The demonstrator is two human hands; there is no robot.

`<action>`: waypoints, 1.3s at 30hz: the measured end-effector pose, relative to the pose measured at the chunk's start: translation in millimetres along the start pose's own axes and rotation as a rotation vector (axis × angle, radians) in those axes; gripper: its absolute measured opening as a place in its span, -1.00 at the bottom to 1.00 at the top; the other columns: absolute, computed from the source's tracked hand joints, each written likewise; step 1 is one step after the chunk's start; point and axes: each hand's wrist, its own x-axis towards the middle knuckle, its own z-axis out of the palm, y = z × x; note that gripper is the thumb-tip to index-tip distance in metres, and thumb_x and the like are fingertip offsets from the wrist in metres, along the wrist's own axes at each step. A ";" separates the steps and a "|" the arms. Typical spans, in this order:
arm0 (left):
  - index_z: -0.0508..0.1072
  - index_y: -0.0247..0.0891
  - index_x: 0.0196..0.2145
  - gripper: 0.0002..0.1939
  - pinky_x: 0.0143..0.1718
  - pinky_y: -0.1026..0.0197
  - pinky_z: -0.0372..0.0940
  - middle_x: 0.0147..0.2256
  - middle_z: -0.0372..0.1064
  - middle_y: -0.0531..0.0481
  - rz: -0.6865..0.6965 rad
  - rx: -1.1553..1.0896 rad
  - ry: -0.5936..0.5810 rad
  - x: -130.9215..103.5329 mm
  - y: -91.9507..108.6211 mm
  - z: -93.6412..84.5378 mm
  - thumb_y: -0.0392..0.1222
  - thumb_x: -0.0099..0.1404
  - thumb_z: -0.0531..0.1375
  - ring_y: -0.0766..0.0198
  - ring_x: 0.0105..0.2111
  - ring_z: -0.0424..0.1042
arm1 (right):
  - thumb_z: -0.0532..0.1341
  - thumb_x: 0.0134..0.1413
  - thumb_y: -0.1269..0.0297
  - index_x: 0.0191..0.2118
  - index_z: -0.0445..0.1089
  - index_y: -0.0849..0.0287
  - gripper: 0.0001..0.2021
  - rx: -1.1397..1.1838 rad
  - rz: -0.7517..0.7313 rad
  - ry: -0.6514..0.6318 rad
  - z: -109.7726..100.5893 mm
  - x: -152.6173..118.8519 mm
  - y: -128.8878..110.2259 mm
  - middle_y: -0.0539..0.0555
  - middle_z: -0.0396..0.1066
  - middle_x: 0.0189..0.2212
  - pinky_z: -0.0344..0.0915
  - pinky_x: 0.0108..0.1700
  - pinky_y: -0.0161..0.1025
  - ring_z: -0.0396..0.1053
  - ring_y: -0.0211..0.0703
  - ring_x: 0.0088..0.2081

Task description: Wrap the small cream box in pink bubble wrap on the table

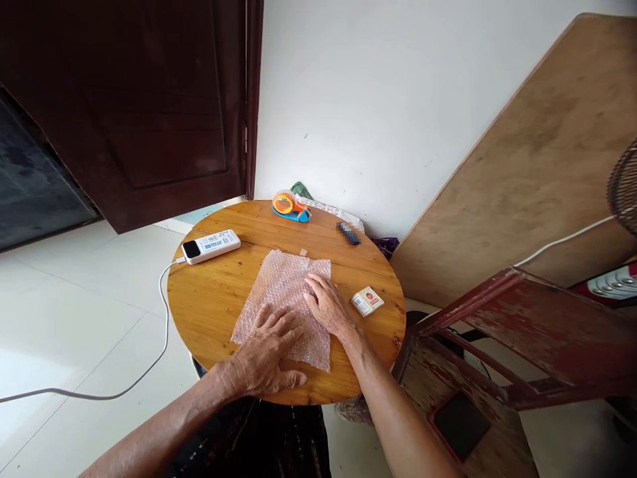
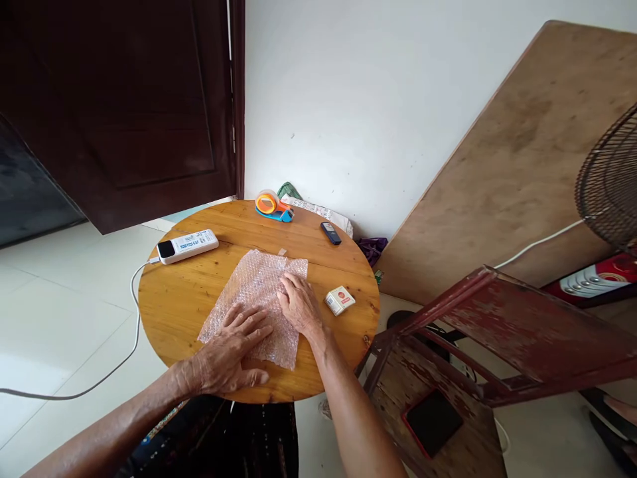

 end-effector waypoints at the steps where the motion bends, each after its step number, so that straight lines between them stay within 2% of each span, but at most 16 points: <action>1: 0.29 -0.23 0.22 -0.15 0.34 -0.32 -0.32 0.29 0.12 -0.27 0.003 -0.005 -0.001 -0.7 -0.1 -1.2 0.43 0.18 0.10 -0.18 0.32 0.00 | 0.07 0.22 0.34 0.13 0.35 0.24 -0.61 0.004 -0.003 0.006 0.2 0.2 0.8 0.23 0.30 0.19 0.13 0.26 -0.01 0.23 0.01 0.21; 5: 0.42 -0.19 0.11 -0.27 0.31 -0.35 -0.24 0.23 0.20 -0.26 0.007 -0.005 0.004 1.0 4.6 -12.3 0.40 0.21 0.09 -0.21 0.27 0.07 | 0.06 0.22 0.35 0.12 0.36 0.29 -0.61 0.023 -0.017 0.010 1.5 1.1 4.5 0.26 0.28 0.20 0.12 0.28 -0.01 0.21 0.02 0.23; 9: 0.50 -0.19 -0.01 -0.56 0.29 -0.33 -0.12 0.19 0.25 -0.19 -0.051 0.012 0.020 10.4 13.9 -19.6 0.14 0.35 0.09 -0.15 0.23 0.13 | -0.07 0.29 0.38 0.11 0.36 0.32 -0.59 0.051 -0.023 0.036 3.7 2.0 9.7 0.29 0.27 0.20 0.14 0.28 -0.02 0.22 -0.01 0.23; 12: 0.48 -0.20 -0.02 -0.64 0.28 -0.35 -0.10 0.23 0.21 -0.17 -0.082 0.038 0.058 15.4 16.7 -13.9 0.02 0.36 0.12 -0.15 0.26 0.08 | -0.09 0.26 0.43 0.11 0.36 0.30 -0.58 0.065 -0.026 0.059 7.5 1.9 14.1 0.29 0.28 0.20 0.17 0.27 0.03 0.23 0.01 0.23; 15: 0.46 -0.14 0.02 -0.64 0.29 -0.38 -0.18 0.23 0.21 -0.11 -0.008 0.014 0.071 13.9 15.1 -1.8 0.03 0.35 0.14 -0.11 0.28 0.06 | -0.08 0.22 0.45 0.10 0.37 0.22 -0.57 0.085 -0.048 0.096 13.1 1.6 17.3 0.25 0.30 0.18 0.20 0.26 0.09 0.26 0.03 0.21; 18: 0.40 -0.11 0.10 -0.55 0.31 -0.39 -0.24 0.24 0.20 -0.09 0.006 -0.001 0.091 10.4 11.7 8.1 0.07 0.31 0.18 -0.10 0.28 0.05 | -0.06 0.22 0.44 0.08 0.38 0.17 -0.59 0.100 -0.077 0.143 14.3 0.9 16.3 0.21 0.33 0.16 0.22 0.25 0.07 0.28 0.02 0.19; 20: 0.39 -0.11 0.11 -0.51 0.31 -0.39 -0.25 0.24 0.20 -0.10 0.007 0.003 0.096 9.3 9.8 11.3 0.11 0.28 0.20 -0.12 0.28 0.04 | -0.05 0.24 0.42 0.05 0.40 0.16 -0.62 0.107 -0.094 0.177 7.0 -1.7 13.6 0.20 0.35 0.14 0.24 0.24 0.03 0.30 -0.01 0.17; 23: 0.38 -0.11 0.12 -0.44 0.30 -0.41 -0.28 0.24 0.19 -0.13 0.020 0.014 0.103 9.4 8.1 12.9 0.16 0.23 0.23 -0.14 0.28 0.05 | -0.03 0.27 0.34 -0.01 0.43 0.13 -0.66 0.083 -0.086 0.254 -18.5 -13.1 13.2 0.18 0.36 0.13 0.23 0.23 -0.01 0.31 -0.02 0.16; 25: 0.39 -0.12 0.11 -0.43 0.30 -0.43 -0.29 0.24 0.19 -0.15 0.021 0.023 0.114 9.4 7.7 13.4 0.18 0.21 0.24 -0.16 0.27 0.05 | 0.04 0.25 0.26 0.01 0.42 0.13 -0.68 0.029 -0.018 0.317 -39.1 -26.3 20.8 0.19 0.36 0.13 0.21 0.23 0.02 0.30 0.02 0.16; 27: 0.41 -0.13 0.09 -0.42 0.30 -0.42 -0.29 0.23 0.20 -0.16 0.021 0.023 0.124 9.2 7.7 14.1 0.20 0.20 0.24 -0.17 0.27 0.06 | 0.16 0.15 0.16 0.11 0.35 0.20 -0.57 -0.049 0.146 0.340 -54.9 -41.8 35.4 0.28 0.34 0.14 0.20 0.20 0.10 0.29 0.15 0.16; 29: 0.42 -0.13 0.08 -0.42 0.30 -0.41 -0.28 0.23 0.21 -0.16 0.023 0.018 0.129 8.7 7.9 14.7 0.22 0.20 0.23 -0.16 0.27 0.06 | 0.26 0.00 0.08 0.15 0.30 0.28 -0.40 -0.100 0.379 0.288 -62.5 -55.9 52.2 0.36 0.38 0.08 0.26 0.11 0.18 0.33 0.28 0.10; 31: 0.43 -0.14 0.07 -0.41 0.30 -0.40 -0.29 0.22 0.22 -0.17 0.022 0.015 0.132 8.3 8.0 15.1 0.24 0.21 0.20 -0.15 0.27 0.07 | 0.27 -0.06 0.07 0.08 0.36 0.26 -0.42 -0.089 0.540 0.207 -64.2 -64.9 63.8 0.35 0.47 -0.05 0.34 -0.02 0.15 0.42 0.29 -0.02; 32: 0.43 -0.15 0.07 -0.41 0.30 -0.40 -0.29 0.22 0.22 -0.18 0.020 0.014 0.134 8.1 8.1 15.3 0.25 0.21 0.20 -0.15 0.27 0.07 | 0.27 -0.06 0.07 0.02 0.40 0.23 -0.48 -0.058 0.573 0.189 -64.4 -66.9 65.6 0.31 0.51 -0.12 0.36 -0.07 0.11 0.45 0.25 -0.08; 34: 0.43 -0.15 0.07 -0.40 0.30 -0.40 -0.30 0.22 0.23 -0.18 0.019 0.014 0.137 7.9 8.2 15.1 0.26 0.21 0.19 -0.15 0.27 0.07 | 0.26 -0.06 0.08 -0.06 0.43 0.16 -0.57 0.064 0.561 0.220 -66.0 -65.7 58.7 0.21 0.54 -0.21 0.38 -0.13 0.01 0.48 0.14 -0.18; 37: 0.43 -0.14 0.08 -0.39 0.30 -0.40 -0.30 0.21 0.22 -0.19 0.017 0.013 0.130 8.6 9.0 13.7 0.27 0.20 0.21 -0.17 0.26 0.08 | 0.28 -0.05 0.04 -0.05 0.40 0.15 -0.56 0.352 0.428 0.279 -69.6 -52.8 26.3 0.14 0.55 -0.21 0.40 -0.17 -0.11 0.49 0.01 -0.24; 39: 0.43 -0.14 0.09 -0.39 0.29 -0.40 -0.30 0.20 0.22 -0.20 0.014 0.011 0.127 10.0 10.3 12.2 0.25 0.19 0.22 -0.17 0.25 0.08 | 0.30 -0.03 0.07 -0.05 0.40 0.14 -0.58 0.498 0.288 0.202 -66.4 -39.5 0.7 0.12 0.55 -0.19 0.39 -0.15 -0.15 0.48 -0.03 -0.21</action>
